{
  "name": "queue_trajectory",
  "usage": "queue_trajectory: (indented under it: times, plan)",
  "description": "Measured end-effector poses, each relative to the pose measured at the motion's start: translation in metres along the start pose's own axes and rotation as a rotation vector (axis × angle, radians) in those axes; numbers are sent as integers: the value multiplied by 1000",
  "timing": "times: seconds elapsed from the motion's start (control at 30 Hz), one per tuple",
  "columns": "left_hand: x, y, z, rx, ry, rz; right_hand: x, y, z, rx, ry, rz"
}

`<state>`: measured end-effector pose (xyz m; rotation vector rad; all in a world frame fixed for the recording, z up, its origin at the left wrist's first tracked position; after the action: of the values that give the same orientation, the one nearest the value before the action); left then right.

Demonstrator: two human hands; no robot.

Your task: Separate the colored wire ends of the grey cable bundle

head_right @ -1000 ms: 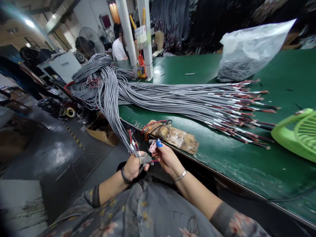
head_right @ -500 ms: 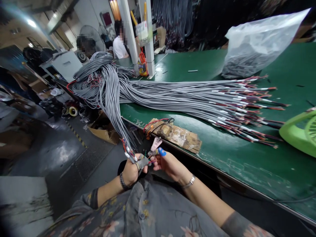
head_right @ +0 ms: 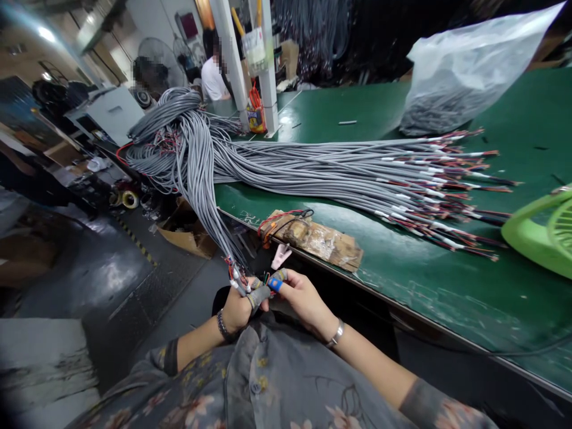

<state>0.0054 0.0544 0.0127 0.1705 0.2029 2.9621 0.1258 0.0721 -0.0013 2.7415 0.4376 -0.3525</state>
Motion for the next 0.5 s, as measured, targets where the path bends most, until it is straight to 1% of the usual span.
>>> queue_trajectory:
  times: [0.1,0.2,0.3,0.4,0.5]
  plan:
    - [4,0,-6,33,41,67,2,1,2,-1,-39,33]
    - [5,-2,-12,52,112,116,2,-1,5,-3,-132,-10]
    - [3,-4,-15,72,198,125,5,-7,9,-16,-265,-69]
    - [2,-6,-14,94,211,144,11,-15,14,-82,-384,-77]
    - [1,-6,-10,86,174,144,10,-19,11,-101,-394,-112]
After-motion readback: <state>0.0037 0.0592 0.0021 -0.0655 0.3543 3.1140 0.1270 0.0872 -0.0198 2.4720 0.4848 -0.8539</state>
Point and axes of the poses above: each hand's wrist, its own y-axis away from the middle knuckle, its own x-axis out of the back of the hand, z = x × y, the point moved 6 cm from there along -y, towards the middle knuckle, and after that the axes turned 1 degree about -z, right-handed, at the moved point
